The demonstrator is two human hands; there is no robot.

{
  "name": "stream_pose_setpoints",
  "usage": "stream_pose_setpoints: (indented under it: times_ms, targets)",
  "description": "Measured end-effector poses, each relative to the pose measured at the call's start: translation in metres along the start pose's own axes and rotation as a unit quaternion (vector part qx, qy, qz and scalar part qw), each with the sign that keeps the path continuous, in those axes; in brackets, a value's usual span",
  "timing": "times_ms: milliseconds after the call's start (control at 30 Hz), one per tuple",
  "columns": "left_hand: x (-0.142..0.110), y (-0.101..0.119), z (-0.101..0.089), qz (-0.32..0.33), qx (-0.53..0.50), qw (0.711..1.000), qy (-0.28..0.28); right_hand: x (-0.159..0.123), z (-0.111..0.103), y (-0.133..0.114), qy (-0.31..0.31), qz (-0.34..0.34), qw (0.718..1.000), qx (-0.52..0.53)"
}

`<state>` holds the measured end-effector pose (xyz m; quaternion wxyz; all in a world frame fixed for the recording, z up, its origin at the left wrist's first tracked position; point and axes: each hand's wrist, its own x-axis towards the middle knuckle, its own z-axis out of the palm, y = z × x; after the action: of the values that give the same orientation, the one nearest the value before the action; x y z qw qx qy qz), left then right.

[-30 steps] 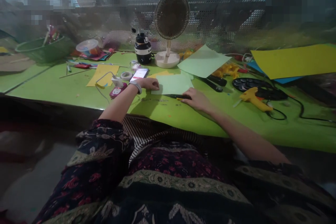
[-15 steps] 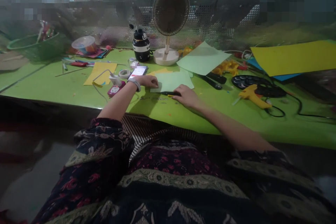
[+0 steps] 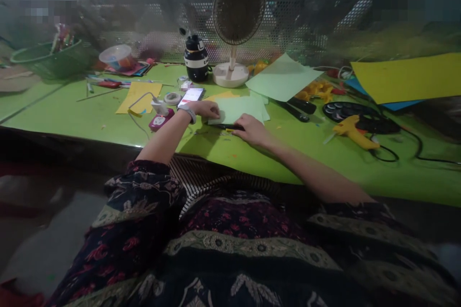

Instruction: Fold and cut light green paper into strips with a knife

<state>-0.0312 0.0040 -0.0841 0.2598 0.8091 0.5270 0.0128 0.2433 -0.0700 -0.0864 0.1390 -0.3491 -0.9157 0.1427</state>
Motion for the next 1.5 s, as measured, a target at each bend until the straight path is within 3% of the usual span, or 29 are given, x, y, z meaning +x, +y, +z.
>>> stream_pose_setpoints:
  times_ms: [133,233,433,500,600,733,833,1067,1233,1300,1400,1500]
  targets:
    - [-0.007,0.007,0.002,-0.008,0.003,1.000,0.020,-0.022,-0.009,-0.006,-0.036,-0.054,0.998,0.016]
    - [-0.019,0.015,0.006,-0.015,-0.006,0.998,0.061,-0.055,-0.024,0.010,-0.035,-0.059,0.998,0.014]
    - [-0.028,0.019,0.009,0.007,0.015,0.990,0.142,-0.131,-0.063,0.091,0.091,0.092,0.991,-0.026]
    - [-0.023,0.019,0.007,0.000,0.033,0.990,0.135,-0.147,-0.069,0.109,0.093,0.130,0.986,-0.041]
    - [-0.017,0.021,0.003,-0.027,0.030,0.995,0.091,-0.156,-0.071,0.119,0.078,0.163,0.981,-0.067]
    - [-0.015,0.029,-0.003,-0.055,0.012,0.996,0.068,-0.142,-0.072,0.108,0.084,0.185,0.976,-0.083]
    - [-0.017,0.034,-0.004,-0.034,-0.015,0.997,0.064,-0.118,-0.074,0.096,0.109,0.179,0.975,-0.074]
    - [-0.032,0.034,0.003,0.014,-0.160,0.983,0.091,-0.051,-0.067,0.077,0.094,0.102,0.989,-0.043]
    - [-0.039,0.039,0.003,0.030,-0.186,0.980,0.057,-0.019,-0.067,0.058,0.150,0.051,0.987,-0.018]
    - [-0.041,0.042,0.003,0.038,-0.199,0.978,0.039,-0.012,-0.068,0.049,0.125,0.018,0.992,-0.021]
    - [-0.041,0.043,0.003,0.055,-0.236,0.969,0.040,-0.007,-0.070,0.040,0.002,0.016,1.000,-0.013]
    - [-0.039,0.038,0.003,0.049,-0.324,0.934,0.144,-0.006,-0.069,0.037,-0.044,0.075,0.995,0.054]
